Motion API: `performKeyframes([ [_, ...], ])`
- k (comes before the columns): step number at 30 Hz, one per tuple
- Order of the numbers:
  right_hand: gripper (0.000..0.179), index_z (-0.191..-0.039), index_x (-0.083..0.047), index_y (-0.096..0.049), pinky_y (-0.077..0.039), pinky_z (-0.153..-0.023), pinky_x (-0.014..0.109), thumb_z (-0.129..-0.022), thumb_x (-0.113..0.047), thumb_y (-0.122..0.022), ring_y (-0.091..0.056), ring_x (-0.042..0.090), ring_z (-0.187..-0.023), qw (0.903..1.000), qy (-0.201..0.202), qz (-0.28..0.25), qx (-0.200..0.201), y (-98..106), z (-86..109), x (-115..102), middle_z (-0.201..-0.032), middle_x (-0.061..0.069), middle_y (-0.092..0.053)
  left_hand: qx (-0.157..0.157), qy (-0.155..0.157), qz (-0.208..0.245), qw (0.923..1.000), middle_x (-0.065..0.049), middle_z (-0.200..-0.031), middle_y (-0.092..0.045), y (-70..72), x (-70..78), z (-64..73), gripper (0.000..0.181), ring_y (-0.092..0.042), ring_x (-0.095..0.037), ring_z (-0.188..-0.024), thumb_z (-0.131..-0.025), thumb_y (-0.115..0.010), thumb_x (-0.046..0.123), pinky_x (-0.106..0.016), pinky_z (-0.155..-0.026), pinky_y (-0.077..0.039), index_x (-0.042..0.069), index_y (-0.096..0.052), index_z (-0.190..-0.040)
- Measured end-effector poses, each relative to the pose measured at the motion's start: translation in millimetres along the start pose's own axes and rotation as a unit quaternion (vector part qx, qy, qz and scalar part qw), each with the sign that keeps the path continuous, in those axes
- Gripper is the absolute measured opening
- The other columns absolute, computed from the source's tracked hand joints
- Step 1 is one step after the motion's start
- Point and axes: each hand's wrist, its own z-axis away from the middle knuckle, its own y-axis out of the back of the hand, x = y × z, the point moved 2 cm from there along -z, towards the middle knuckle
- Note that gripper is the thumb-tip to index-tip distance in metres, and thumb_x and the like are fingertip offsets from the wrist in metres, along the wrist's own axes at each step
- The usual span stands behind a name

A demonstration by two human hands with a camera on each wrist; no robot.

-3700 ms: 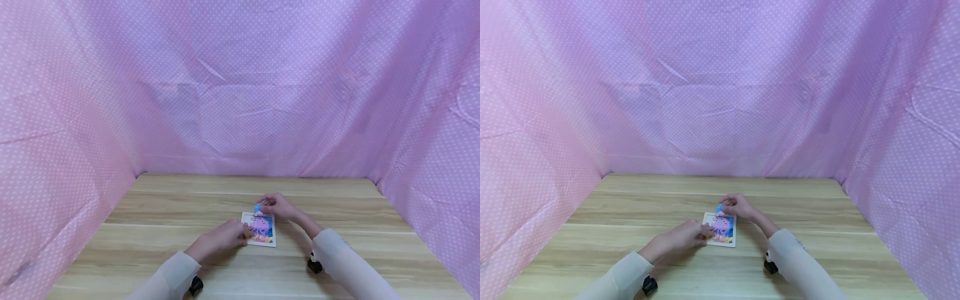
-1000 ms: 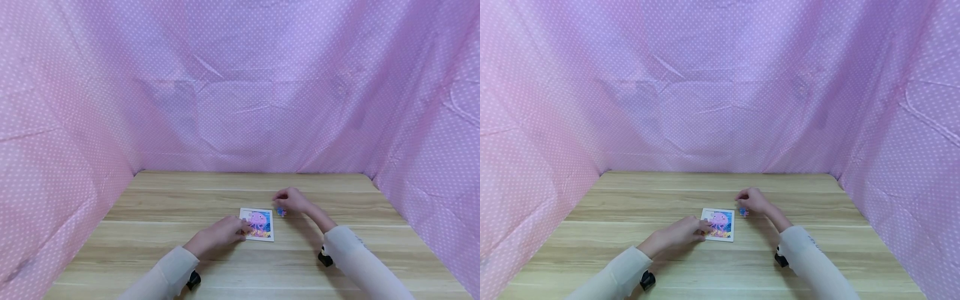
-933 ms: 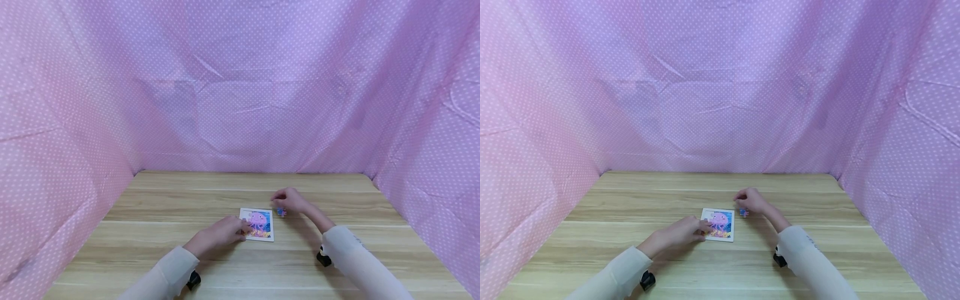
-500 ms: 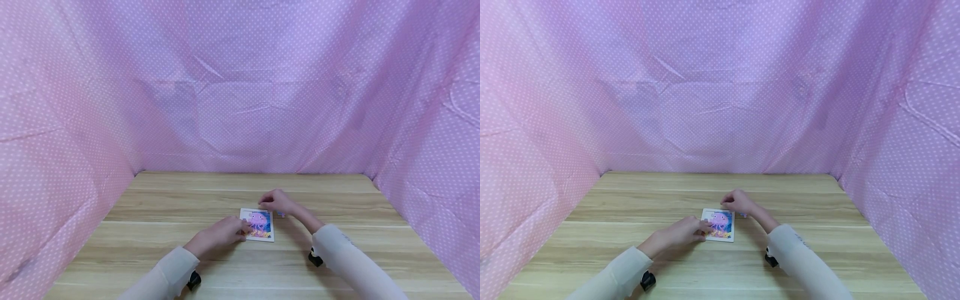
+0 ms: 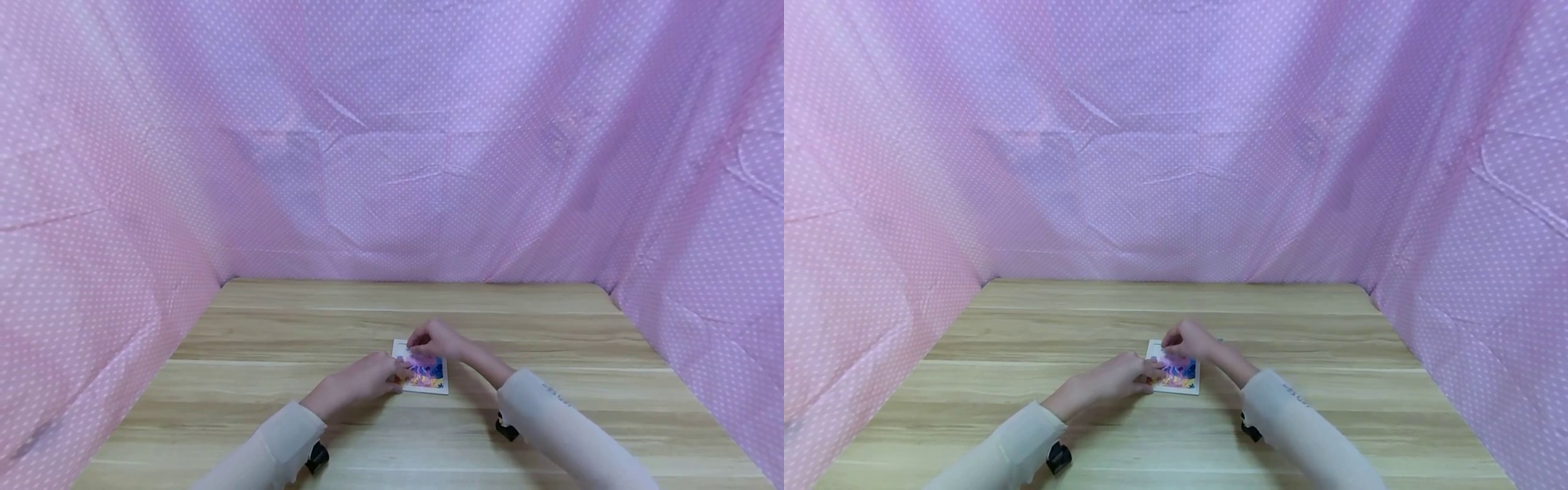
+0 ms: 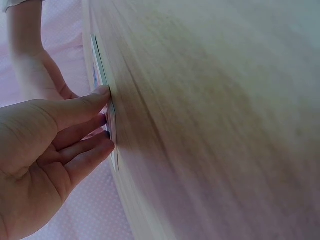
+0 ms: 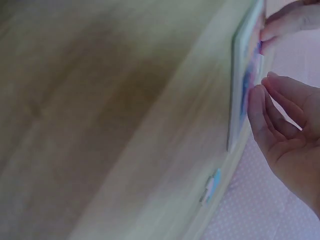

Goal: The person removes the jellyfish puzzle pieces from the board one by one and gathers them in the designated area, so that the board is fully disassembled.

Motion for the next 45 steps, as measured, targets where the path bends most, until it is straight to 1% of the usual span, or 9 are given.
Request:
performKeyframes([
  [11, 0.009, -0.098, 0.003, -0.076, -0.052, -0.069, 0.021, -0.089, 0.001, -0.073, -0.062, 0.006, -0.075, 0.9999, -0.003, 0.005, 0.014, -9.0, 0.8, 2.4, -0.086, 0.004, -0.072, 0.006, -0.003, 0.006, 1.0000, 0.003, -0.122, -0.069, 0.3, 1.4, 0.0, 0.032, -0.062, -0.011, -0.115, -0.092, -0.074, 0.014, -0.025, -0.094, -0.050, 0.013, -0.072, -0.124],
  [18, 0.004, -0.093, -0.001, -0.073, -0.052, -0.068, 0.022, -0.089, -0.002, -0.074, -0.059, 0.007, -0.073, 0.9993, -0.028, -0.009, 0.022, -13.4, -0.8, 2.0, -0.081, 0.000, -0.068, 0.001, 0.000, 0.007, 1.0000, 0.003, -0.123, -0.069, 0.5, 2.0, 1.5, 0.032, -0.062, -0.010, -0.114, -0.093, -0.073, 0.015, -0.024, -0.093, -0.050, 0.013, -0.072, -0.125],
  [25, 0.003, -0.089, -0.003, -0.070, -0.049, -0.067, 0.021, -0.089, -0.002, -0.073, -0.055, 0.007, -0.072, 0.9985, -0.045, -0.011, 0.031, -16.8, -5.7, 5.6, -0.078, -0.003, -0.063, -0.001, -0.001, 0.001, 1.0000, 0.002, -0.120, -0.070, 0.3, 1.7, -0.5, 0.031, -0.064, -0.007, -0.105, -0.092, -0.074, 0.014, -0.022, -0.088, -0.051, 0.013, -0.073, -0.123],
  [27, 0.004, -0.088, -0.003, -0.069, -0.049, -0.067, 0.022, -0.090, -0.001, -0.073, -0.055, 0.007, -0.072, 0.9987, -0.040, -0.005, 0.032, -16.9, -6.7, 7.0, -0.078, -0.003, -0.062, 0.000, -0.004, -0.003, 1.0000, 0.003, -0.116, -0.072, 0.7, 2.1, -1.9, 0.029, -0.064, -0.006, -0.101, -0.091, -0.075, 0.013, -0.021, -0.085, -0.051, 0.012, -0.074, -0.120],
  [32, 0.005, -0.087, -0.002, -0.067, -0.048, -0.067, 0.022, -0.090, 0.000, -0.070, -0.054, 0.005, -0.072, 0.9994, -0.017, 0.012, 0.028, -17.4, -7.7, 8.9, -0.077, -0.003, -0.062, 0.011, -0.032, -0.026, 0.9991, 0.008, -0.093, -0.069, 1.5, 3.6, -7.0, 0.013, -0.058, -0.004, -0.083, -0.087, -0.079, 0.009, -0.019, -0.074, -0.048, 0.013, -0.077, -0.099],
  [35, 0.004, -0.087, -0.001, -0.066, -0.048, -0.067, 0.022, -0.090, 0.001, -0.069, -0.053, 0.004, -0.071, 0.9996, -0.008, 0.012, 0.026, -17.4, -8.1, 8.1, -0.077, -0.002, -0.062, 0.007, -0.042, -0.017, 0.9990, 0.008, -0.100, -0.070, 1.7, 4.4, -8.7, 0.018, -0.058, -0.003, -0.088, -0.088, -0.077, 0.007, -0.018, -0.078, -0.048, 0.012, -0.077, -0.105],
  [39, 0.005, -0.087, 0.000, -0.066, -0.047, -0.067, 0.021, -0.091, 0.002, -0.068, -0.052, 0.003, -0.071, 0.9997, -0.005, 0.009, 0.023, -16.9, -8.5, 6.7, -0.077, -0.001, -0.061, -0.019, -0.035, 0.021, 0.9990, 0.002, -0.130, -0.066, 1.2, 5.1, -8.5, 0.039, -0.057, -0.002, -0.107, -0.095, -0.064, -0.003, -0.020, -0.092, -0.048, 0.012, -0.068, -0.131],
  [42, 0.004, -0.088, 0.001, -0.066, -0.048, -0.069, 0.022, -0.091, 0.001, -0.068, -0.052, 0.003, -0.072, 0.9998, 0.000, 0.009, 0.020, -16.6, -8.3, 6.0, -0.079, 0.000, -0.061, -0.040, -0.029, 0.030, 0.9983, -0.001, -0.139, -0.059, 0.1, 5.8, -7.8, 0.051, -0.053, -0.003, -0.113, -0.093, -0.057, -0.012, -0.023, -0.099, -0.045, 0.012, -0.063, -0.138],
  [45, 0.004, -0.088, 0.002, -0.065, -0.048, -0.070, 0.022, -0.091, 0.002, -0.067, -0.052, 0.004, -0.075, 0.9998, 0.001, 0.010, 0.017, -16.2, -7.9, 6.3, -0.081, 0.001, -0.061, -0.052, -0.023, 0.029, 0.9980, -0.001, -0.144, -0.055, -0.3, 6.4, -7.1, 0.058, -0.050, -0.004, -0.119, -0.090, -0.056, -0.015, -0.026, -0.103, -0.042, 0.013, -0.060, -0.140],
])
